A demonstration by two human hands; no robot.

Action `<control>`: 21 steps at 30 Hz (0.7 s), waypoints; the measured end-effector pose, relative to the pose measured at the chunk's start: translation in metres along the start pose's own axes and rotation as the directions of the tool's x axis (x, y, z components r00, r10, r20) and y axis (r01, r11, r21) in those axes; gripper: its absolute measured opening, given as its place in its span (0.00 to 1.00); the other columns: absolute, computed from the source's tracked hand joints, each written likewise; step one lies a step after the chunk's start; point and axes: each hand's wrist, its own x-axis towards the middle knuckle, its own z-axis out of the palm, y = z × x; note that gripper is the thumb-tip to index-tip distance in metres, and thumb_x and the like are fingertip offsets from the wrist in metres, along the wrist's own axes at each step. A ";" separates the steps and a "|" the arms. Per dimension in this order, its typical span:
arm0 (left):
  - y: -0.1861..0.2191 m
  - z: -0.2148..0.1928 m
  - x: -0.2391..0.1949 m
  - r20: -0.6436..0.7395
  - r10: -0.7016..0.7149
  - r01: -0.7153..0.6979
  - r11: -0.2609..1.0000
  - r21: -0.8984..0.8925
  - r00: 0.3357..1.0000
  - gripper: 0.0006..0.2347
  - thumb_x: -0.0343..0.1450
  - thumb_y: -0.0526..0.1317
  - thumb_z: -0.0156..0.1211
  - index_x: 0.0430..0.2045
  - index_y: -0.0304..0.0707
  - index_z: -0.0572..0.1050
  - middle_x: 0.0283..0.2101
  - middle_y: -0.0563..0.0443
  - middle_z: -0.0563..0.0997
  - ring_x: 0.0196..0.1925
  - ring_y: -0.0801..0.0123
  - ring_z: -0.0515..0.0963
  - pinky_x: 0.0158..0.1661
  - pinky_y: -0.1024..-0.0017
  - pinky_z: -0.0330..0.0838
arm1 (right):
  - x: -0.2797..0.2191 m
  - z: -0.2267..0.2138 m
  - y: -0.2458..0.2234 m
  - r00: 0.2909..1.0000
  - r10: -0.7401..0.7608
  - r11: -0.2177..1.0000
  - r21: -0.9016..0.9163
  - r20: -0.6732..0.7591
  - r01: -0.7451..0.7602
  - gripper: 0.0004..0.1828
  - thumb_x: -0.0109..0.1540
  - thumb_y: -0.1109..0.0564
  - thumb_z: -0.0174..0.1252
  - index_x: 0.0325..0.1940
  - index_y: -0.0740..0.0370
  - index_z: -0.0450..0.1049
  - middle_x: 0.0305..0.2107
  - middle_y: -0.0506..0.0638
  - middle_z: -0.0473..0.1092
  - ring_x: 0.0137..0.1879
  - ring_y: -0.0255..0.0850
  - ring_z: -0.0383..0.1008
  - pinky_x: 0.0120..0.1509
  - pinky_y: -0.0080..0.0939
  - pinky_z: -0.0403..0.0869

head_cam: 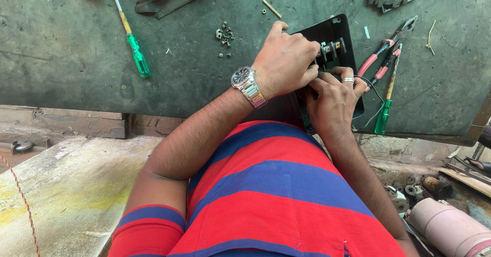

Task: The person uses a screwdriver to tighten screws on an electrical component inside a black plastic housing. They repeatedly adjust the component and tighten multiple screws while holding the housing steady.

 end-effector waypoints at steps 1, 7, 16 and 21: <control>0.000 0.000 0.000 0.003 0.002 -0.002 1.000 -0.006 1.000 0.08 0.64 0.44 0.63 0.22 0.40 0.79 0.24 0.46 0.82 0.34 0.55 0.83 0.55 0.48 0.65 | 0.000 0.000 0.000 1.000 0.005 1.000 -0.004 0.004 -0.005 0.05 0.62 0.55 0.66 0.41 0.54 0.84 0.42 0.42 0.78 0.62 0.47 0.68 0.67 0.57 0.54; 0.004 0.003 -0.002 0.012 0.013 -0.013 1.000 0.010 1.000 0.08 0.63 0.45 0.64 0.22 0.41 0.80 0.23 0.47 0.81 0.33 0.55 0.83 0.54 0.47 0.64 | 0.002 0.002 0.003 1.000 0.004 1.000 -0.017 0.021 -0.004 0.03 0.60 0.58 0.65 0.37 0.57 0.82 0.42 0.43 0.78 0.61 0.49 0.68 0.65 0.58 0.54; 0.002 0.004 -0.002 -0.004 0.027 -0.027 1.000 0.000 1.000 0.09 0.63 0.46 0.65 0.22 0.40 0.79 0.24 0.46 0.81 0.33 0.55 0.83 0.53 0.49 0.65 | 0.001 0.002 0.001 0.999 -0.020 1.000 0.003 -0.041 0.021 0.07 0.59 0.60 0.64 0.41 0.57 0.80 0.41 0.45 0.76 0.62 0.50 0.68 0.64 0.57 0.55; 0.004 0.003 -0.003 -0.020 0.027 -0.027 1.000 0.006 0.999 0.09 0.63 0.46 0.64 0.21 0.40 0.79 0.23 0.46 0.81 0.33 0.55 0.83 0.52 0.49 0.65 | 0.001 -0.001 -0.002 0.997 -0.007 0.996 0.092 -0.079 0.014 0.08 0.60 0.60 0.64 0.44 0.58 0.79 0.43 0.47 0.76 0.65 0.51 0.67 0.64 0.56 0.55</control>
